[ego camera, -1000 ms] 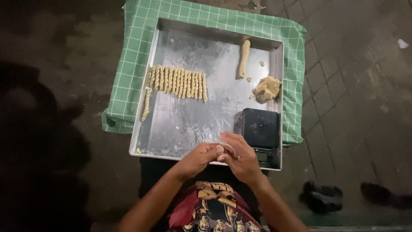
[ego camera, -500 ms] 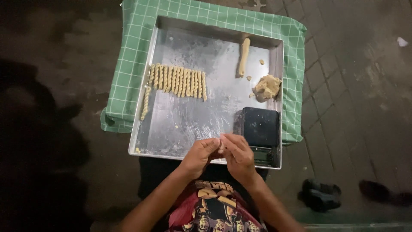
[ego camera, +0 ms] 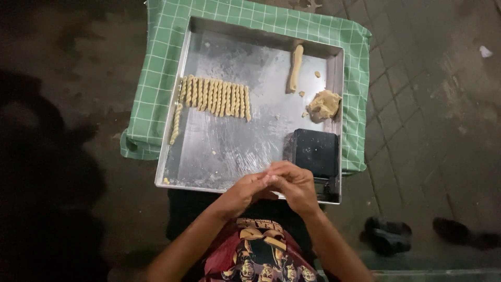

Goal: Weighing dough portions on a digital scale, rolling them into long thin strips, and twisting them into decorative shapes on a metal tray.

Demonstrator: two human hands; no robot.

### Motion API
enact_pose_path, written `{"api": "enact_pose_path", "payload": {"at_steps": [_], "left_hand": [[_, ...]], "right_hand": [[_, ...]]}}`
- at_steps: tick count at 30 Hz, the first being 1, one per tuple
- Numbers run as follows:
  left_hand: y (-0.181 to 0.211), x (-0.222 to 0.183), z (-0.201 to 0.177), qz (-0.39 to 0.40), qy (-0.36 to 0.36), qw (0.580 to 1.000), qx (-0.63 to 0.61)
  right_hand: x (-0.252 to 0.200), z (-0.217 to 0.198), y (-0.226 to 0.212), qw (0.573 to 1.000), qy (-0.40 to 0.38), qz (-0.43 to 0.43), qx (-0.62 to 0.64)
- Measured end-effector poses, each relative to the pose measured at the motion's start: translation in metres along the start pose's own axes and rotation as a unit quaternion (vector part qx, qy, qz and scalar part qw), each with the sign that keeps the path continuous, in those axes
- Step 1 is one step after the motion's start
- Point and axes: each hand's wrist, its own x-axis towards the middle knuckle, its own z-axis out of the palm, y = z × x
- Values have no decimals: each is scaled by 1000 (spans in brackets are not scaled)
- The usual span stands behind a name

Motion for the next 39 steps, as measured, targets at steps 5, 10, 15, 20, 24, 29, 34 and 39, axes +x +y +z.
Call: {"api": "enact_pose_path", "payload": {"at_steps": [5,10,15,20,24,29,34,39], "left_hand": [[-33,15,-28,10,38,997,-64],[-23,13,-9,-2,56,997,-53],[-11,8,-9,3,19,999,27],[3,6,-3,-2,7,998,68],[-11,17,-10,38,96,989,102],[-19,32,-34,65,159,976,132],[-35,57,-54,63,202,969,125],[-50,83,-84,12,236,971,-34]], "right_hand": [[1,13,-12,932,2,-145,-332],[-3,3,6,828,35,-296,-474],[6,13,-28,928,5,-172,-330],[0,0,-12,982,-31,-75,-170],[3,-2,-4,941,33,-151,-302],[3,-5,21,923,93,-136,-347],[17,-1,31,881,146,-170,-417],[26,-6,52,854,66,-176,-485]]}}
